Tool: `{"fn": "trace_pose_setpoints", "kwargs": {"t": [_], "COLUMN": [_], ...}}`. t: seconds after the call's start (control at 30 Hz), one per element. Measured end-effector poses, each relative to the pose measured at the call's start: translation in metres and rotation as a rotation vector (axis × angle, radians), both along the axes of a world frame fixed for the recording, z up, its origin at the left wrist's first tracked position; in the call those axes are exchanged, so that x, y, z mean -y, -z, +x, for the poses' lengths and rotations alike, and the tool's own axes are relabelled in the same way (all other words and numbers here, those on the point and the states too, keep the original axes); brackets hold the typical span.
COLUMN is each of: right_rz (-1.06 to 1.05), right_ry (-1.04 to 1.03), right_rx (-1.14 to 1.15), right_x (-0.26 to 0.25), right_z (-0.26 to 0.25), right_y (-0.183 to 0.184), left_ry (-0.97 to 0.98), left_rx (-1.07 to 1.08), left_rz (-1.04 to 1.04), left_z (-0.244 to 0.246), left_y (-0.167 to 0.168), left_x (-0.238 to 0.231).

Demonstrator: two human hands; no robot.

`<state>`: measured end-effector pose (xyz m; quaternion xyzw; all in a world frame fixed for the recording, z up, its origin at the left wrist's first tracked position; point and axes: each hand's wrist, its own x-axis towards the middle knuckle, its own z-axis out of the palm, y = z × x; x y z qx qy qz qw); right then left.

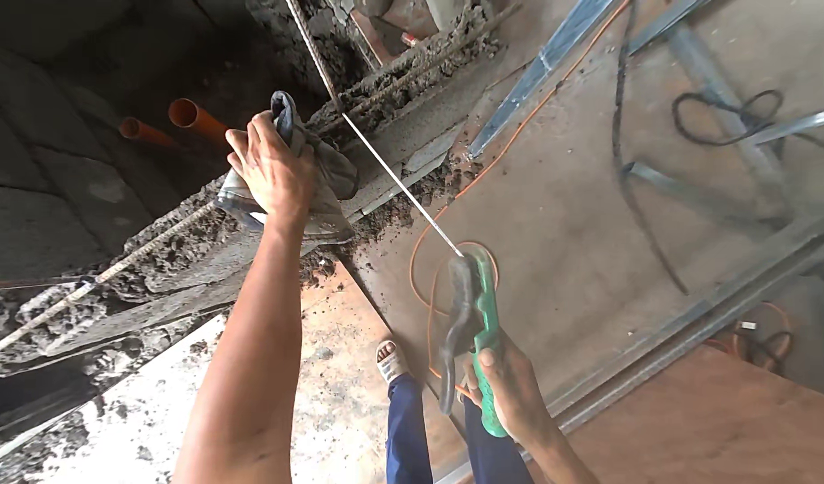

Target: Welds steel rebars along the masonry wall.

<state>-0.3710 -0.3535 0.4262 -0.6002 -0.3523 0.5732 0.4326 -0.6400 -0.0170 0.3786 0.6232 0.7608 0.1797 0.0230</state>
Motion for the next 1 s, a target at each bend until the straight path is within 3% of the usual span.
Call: {"fn": "trace_pose_setpoints", "kwargs": {"t": [1.0], "right_rz": [-0.004], "right_ry": [0.026], "right_rx": [-0.023], "right_x": [0.0054], "right_z": [-0.0050], "right_y": [-0.0086], "left_ry": [0.028], "left_rx": [-0.002], "left_rz": [-0.050], "left_z": [-0.0046], "left_y": [0.0018], "left_x": [0.0039]}}
